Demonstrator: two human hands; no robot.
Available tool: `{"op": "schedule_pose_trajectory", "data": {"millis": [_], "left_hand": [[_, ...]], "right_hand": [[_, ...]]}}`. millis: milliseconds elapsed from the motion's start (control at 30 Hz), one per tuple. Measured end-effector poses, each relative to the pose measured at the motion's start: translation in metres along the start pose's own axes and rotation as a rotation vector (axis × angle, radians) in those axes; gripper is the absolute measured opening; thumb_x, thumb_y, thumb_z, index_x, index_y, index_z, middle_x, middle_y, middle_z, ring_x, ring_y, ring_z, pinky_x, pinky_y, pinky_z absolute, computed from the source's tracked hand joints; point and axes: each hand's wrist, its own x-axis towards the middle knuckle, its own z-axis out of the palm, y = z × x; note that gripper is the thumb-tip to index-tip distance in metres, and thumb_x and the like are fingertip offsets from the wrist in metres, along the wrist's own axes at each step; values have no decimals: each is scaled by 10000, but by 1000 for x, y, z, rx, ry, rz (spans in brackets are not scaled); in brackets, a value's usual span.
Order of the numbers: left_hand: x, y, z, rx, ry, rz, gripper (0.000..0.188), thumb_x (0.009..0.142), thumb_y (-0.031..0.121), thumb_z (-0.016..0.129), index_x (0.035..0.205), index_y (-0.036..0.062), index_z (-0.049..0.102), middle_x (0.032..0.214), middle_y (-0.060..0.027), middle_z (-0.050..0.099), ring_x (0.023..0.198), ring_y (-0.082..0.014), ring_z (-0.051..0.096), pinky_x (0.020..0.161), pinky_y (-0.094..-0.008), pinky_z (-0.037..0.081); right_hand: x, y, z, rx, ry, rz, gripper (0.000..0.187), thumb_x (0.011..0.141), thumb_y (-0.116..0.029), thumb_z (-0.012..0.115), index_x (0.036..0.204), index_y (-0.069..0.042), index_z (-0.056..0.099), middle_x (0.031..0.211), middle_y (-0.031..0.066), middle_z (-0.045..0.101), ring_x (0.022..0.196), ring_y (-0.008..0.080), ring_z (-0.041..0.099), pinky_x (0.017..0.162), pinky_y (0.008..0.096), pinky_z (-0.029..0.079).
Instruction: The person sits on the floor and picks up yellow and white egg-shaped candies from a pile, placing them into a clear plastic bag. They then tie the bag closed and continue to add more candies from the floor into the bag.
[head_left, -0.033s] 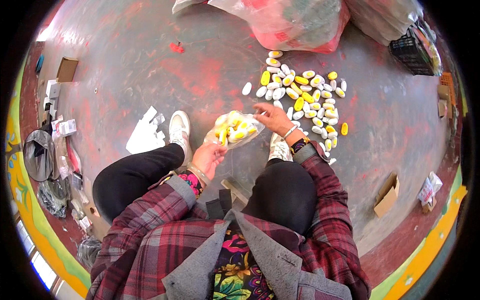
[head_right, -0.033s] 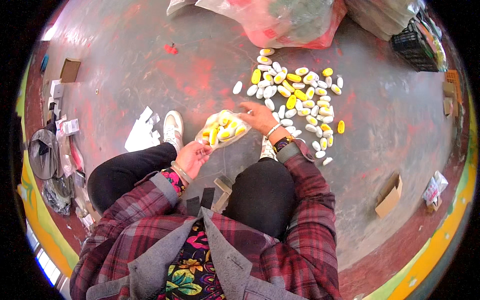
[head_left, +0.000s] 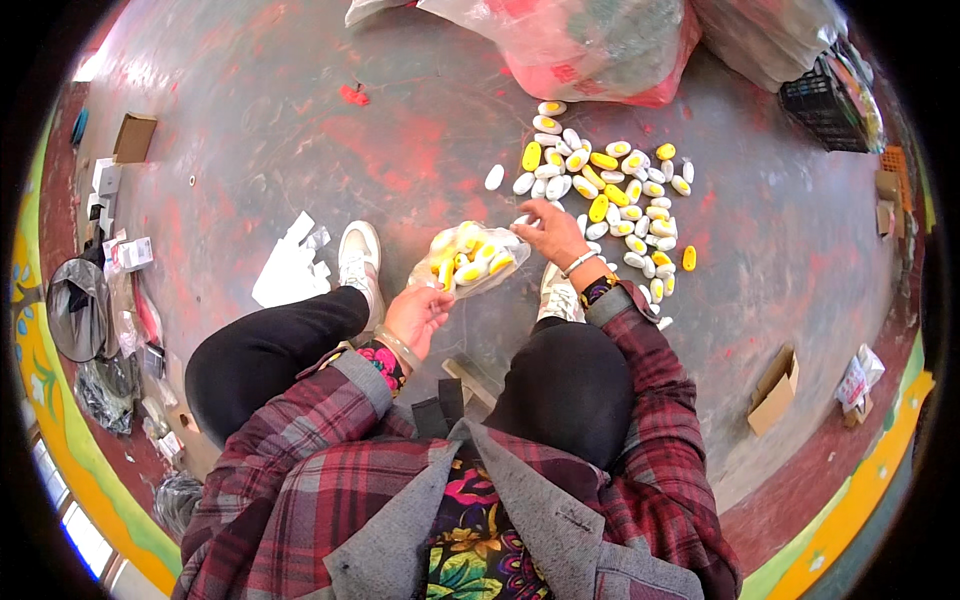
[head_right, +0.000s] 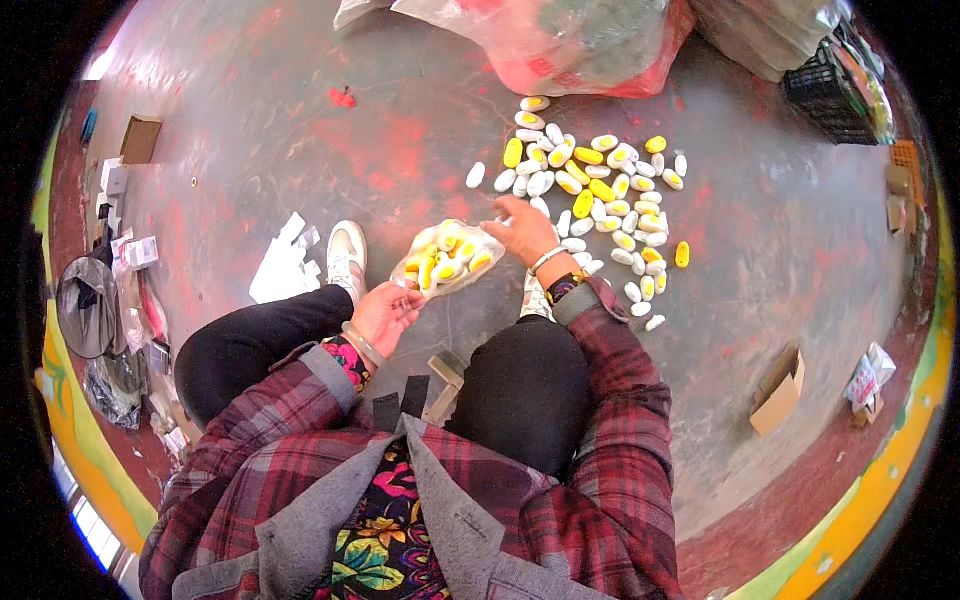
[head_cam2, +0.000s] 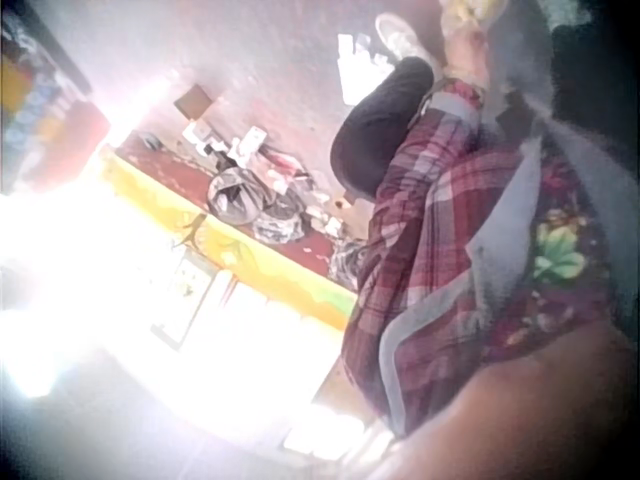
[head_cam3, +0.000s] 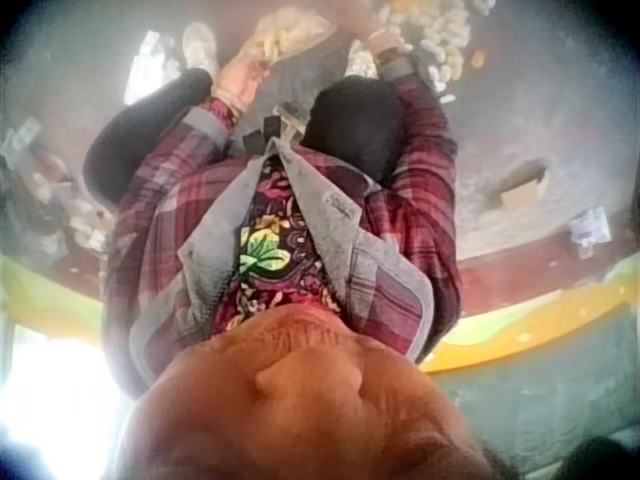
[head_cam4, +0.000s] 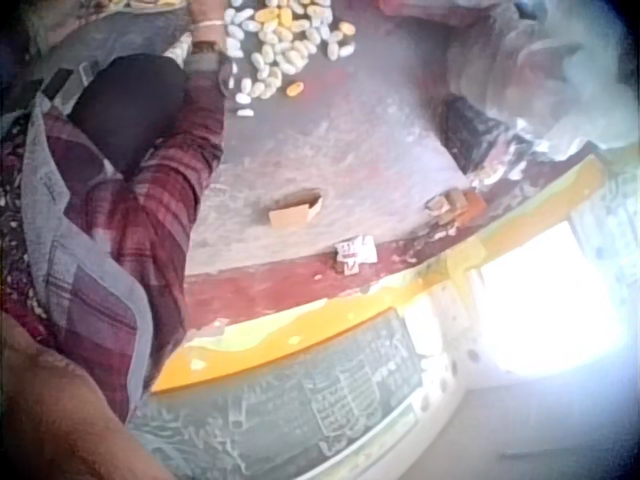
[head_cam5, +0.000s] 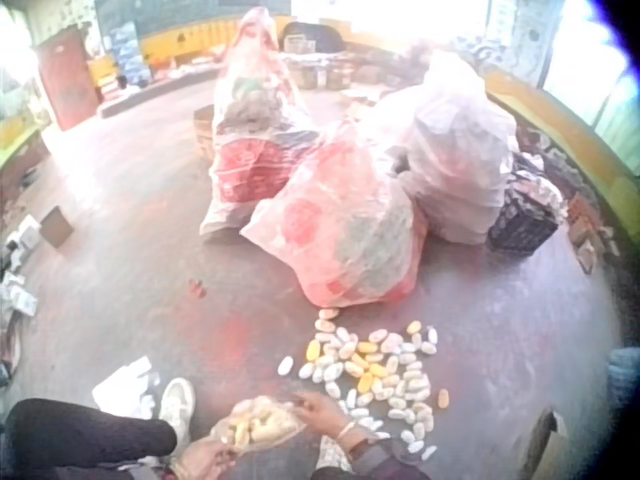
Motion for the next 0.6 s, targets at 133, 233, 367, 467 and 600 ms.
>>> {"op": "schedule_pose_trajectory", "data": {"millis": [133,233,367,467,600], "left_hand": [[-1,2,2,10,20,-3,139,745,105,574,880,90,542,793,-22,570,762,-129,546,705,-271,385],[3,2,-1,48,-12,7,195,777,121,562,957,59,521,842,-53,578,798,-146,555,706,-267,409],[2,0,-4,64,51,57,182,758,91,566,931,50,528,834,-43,573,772,-126,540,682,-245,393],[6,-2,-9,254,61,160,157,755,74,551,909,46,538,830,-35,571,752,-106,527,657,-233,379],[-10,0,-8,431,4,225,149,745,51,545,889,20,566,786,-31,588,704,-90,514,637,-212,377]], "right_hand": [[12,46,18,-341,28,119,342,692,-350,645,856,-53,601,856,148,619,800,305,595,710,386,464],[13,57,29,-372,-64,82,258,695,-300,634,787,-60,617,725,122,602,726,269,591,677,349,460],[10,40,15,-46,-131,-43,217,739,-231,604,828,-35,584,760,104,608,703,213,571,674,293,459],[1,40,12,232,-354,-214,159,783,-195,602,867,-61,583,1183,91,515,1096,216,458,927,332,353],[-21,-13,-7,374,-642,-241,154,826,-203,583,915,-82,549,1342,84,384,1251,214,308,1017,350,245]]}}
